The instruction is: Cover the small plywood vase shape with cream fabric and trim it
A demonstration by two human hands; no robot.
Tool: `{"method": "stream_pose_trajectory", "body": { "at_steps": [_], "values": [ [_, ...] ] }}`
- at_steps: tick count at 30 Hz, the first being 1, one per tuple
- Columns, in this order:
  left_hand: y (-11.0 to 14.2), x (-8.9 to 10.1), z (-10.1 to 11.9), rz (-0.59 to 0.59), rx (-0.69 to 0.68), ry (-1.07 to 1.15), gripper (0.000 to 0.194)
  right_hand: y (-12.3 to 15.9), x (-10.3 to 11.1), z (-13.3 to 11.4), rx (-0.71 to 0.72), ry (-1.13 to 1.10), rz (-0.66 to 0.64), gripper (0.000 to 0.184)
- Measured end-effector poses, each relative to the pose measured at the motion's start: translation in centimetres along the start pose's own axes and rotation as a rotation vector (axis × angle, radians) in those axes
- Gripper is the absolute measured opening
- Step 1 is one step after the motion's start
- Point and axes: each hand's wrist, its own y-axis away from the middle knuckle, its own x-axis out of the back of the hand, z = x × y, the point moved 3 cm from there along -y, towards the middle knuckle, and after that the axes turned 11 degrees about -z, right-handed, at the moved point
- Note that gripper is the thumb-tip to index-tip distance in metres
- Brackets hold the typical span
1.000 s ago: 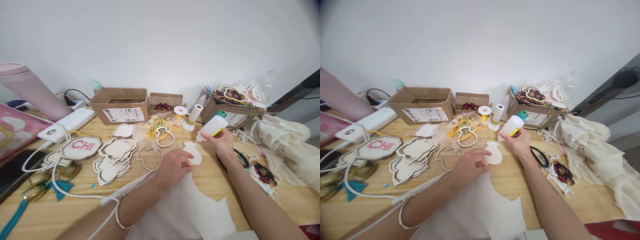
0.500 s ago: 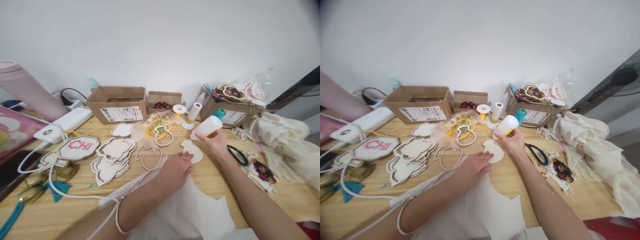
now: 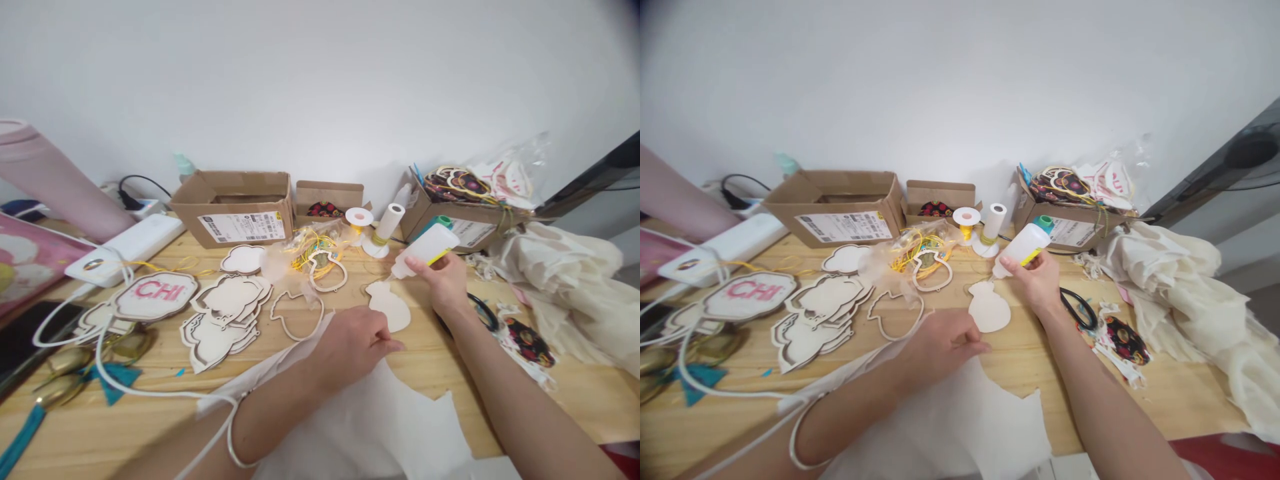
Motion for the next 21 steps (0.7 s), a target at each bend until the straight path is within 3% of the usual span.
{"method": "stream_pose_trajectory", "body": {
  "at_steps": [5,11,15,18,21],
  "values": [
    [0.5,-0.2,1.3,-0.13,-0.155,-0.104,0.04,0.1,-0.3,-0.4,-0.02,0.015,-0.007,0.026],
    [1.7,-1.0,3.8,-0.333,-0.386,-0.026,0.02,0.1,-0.6,-0.1,-0.035,-0.015,-0.05,0.031],
    [2.5,-2.1,4.8,-0.406,-0.603,0.001,0.03,0.0,-0.5,0.0,-0.022,-0.023,-0.033,0.033],
    [2.1,-2.5,3.9,-0.329,-0.548,-0.087,0.023,0.0,-0.4,-0.1,-0.013,-0.001,-0.027,0.032],
    [1.2,-2.7,2.2,-0.233,-0.322,-0.251,0.036,0.0,-0.3,-0.2,0.01,0.036,0.003,0.032]
  ]
}}
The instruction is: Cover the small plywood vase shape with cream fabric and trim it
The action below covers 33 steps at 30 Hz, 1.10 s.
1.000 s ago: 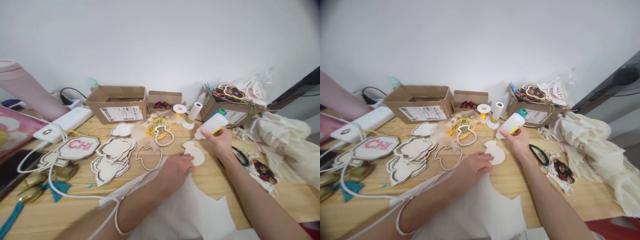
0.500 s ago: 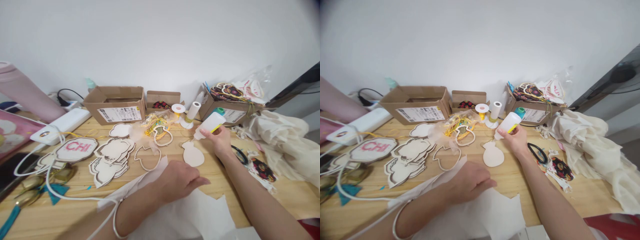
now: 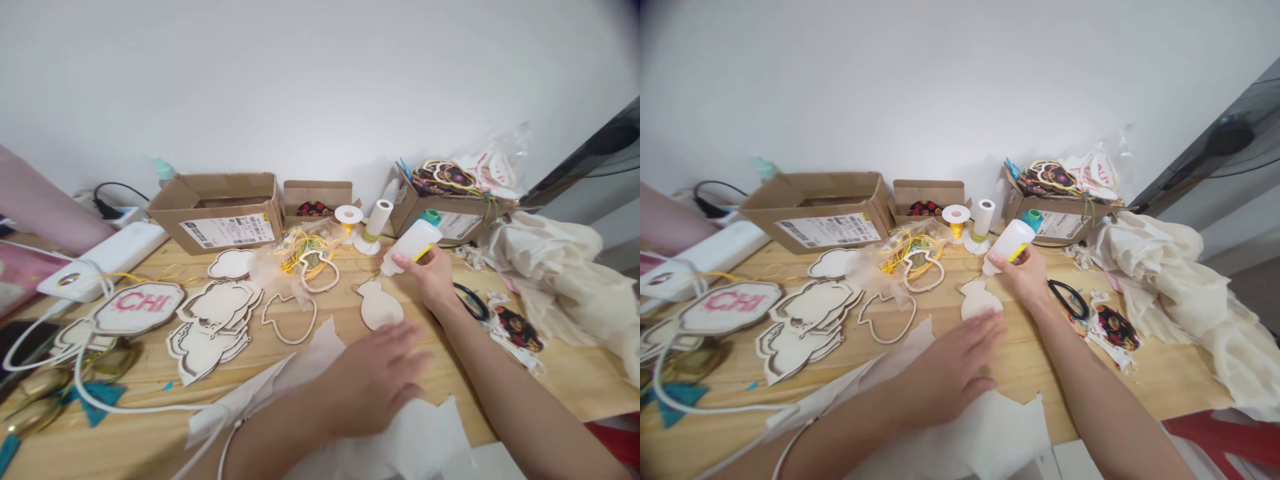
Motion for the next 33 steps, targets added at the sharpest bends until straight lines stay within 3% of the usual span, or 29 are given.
{"method": "stream_pose_trajectory", "body": {
  "at_steps": [2,5,10,17,33],
  "values": [
    [-0.2,-0.5,-1.2,-0.018,0.141,-0.102,0.05,0.1,0.0,-0.1,0.016,0.027,0.013,0.031],
    [-0.3,-1.3,-2.4,-0.055,0.234,-0.212,0.05,0.2,0.0,-0.2,0.025,0.055,0.003,0.031],
    [-0.4,-1.8,-2.9,-0.062,0.23,-0.289,0.04,0.7,0.0,-1.0,0.084,0.112,0.055,0.028],
    [-0.3,-1.6,-2.8,-0.046,0.235,-0.286,0.04,0.8,-0.7,-1.2,0.071,0.171,0.008,0.024],
    [-0.3,-0.9,-2.4,-0.073,0.249,-0.258,0.04,1.0,-1.1,-1.4,0.098,0.221,0.029,0.024]
  ]
}}
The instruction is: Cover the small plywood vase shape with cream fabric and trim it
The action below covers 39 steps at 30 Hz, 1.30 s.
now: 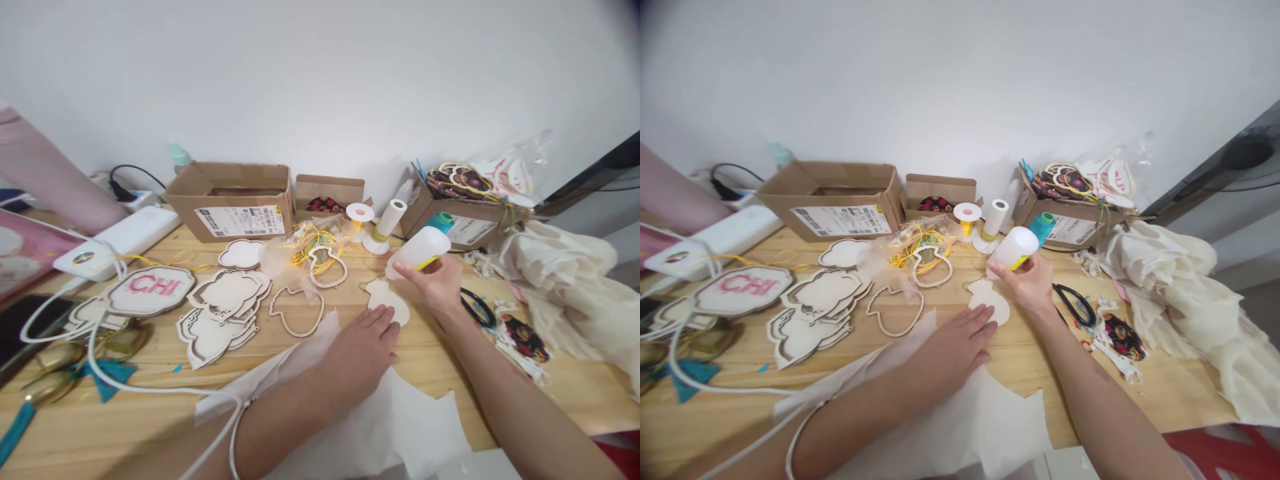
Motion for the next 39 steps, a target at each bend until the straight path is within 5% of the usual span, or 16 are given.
{"method": "stream_pose_trajectory", "body": {
  "at_steps": [39],
  "values": [
    [-0.17,-0.52,-0.07,0.019,0.006,0.001,0.041,-0.1,-0.19,0.36,-0.041,-0.025,-0.041,0.027]
  ]
}}
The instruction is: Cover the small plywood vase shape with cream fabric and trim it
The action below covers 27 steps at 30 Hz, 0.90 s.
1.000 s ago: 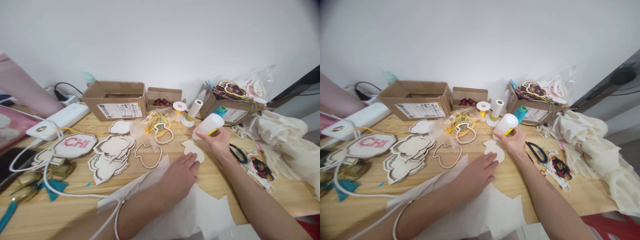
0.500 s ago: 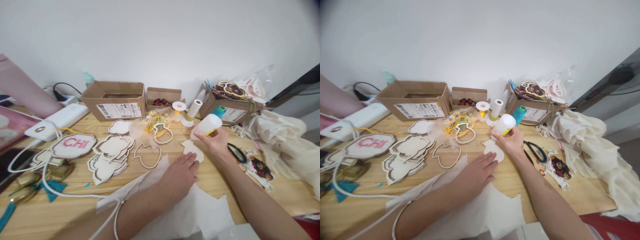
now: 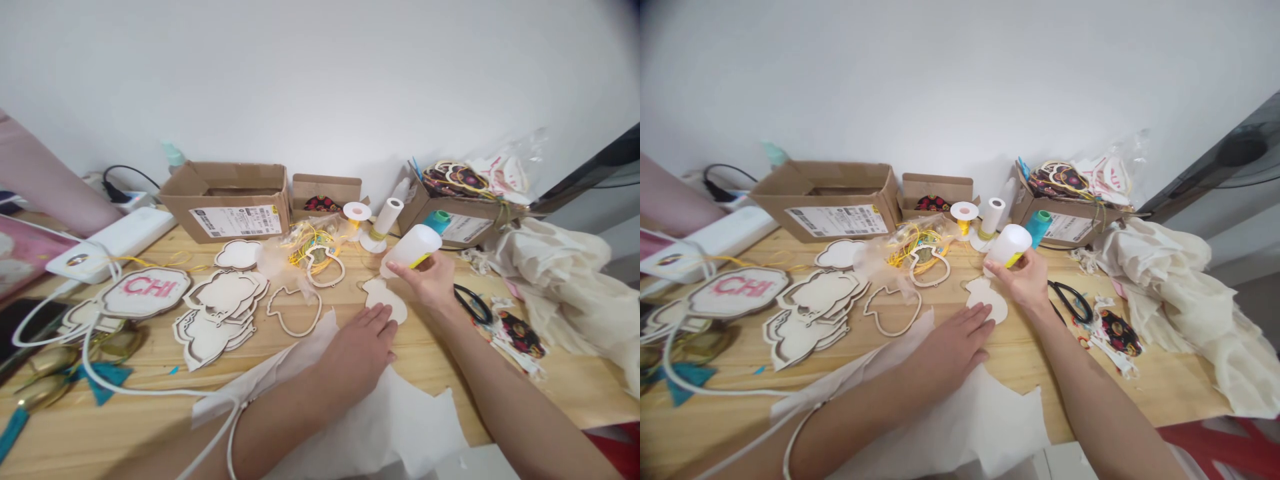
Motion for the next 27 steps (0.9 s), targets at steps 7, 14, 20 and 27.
{"method": "stream_pose_trajectory", "body": {
  "at_steps": [7,14,20,27],
  "values": [
    [0.0,0.0,0.0,0.02,-0.001,0.007,0.04,0.2,-0.7,-0.3,0.01,-0.041,-0.014,0.025],
    [0.0,0.2,0.1,0.01,-0.008,0.019,0.04,0.1,-0.4,0.3,-0.021,-0.051,0.003,0.028],
    [0.0,0.3,0.0,-0.005,-0.002,0.048,0.04,0.0,-0.4,0.2,-0.021,-0.072,-0.029,0.028],
    [0.1,0.3,0.0,-0.005,-0.006,0.066,0.039,0.4,-1.0,-0.1,-0.038,-0.132,-0.06,0.027]
  ]
}}
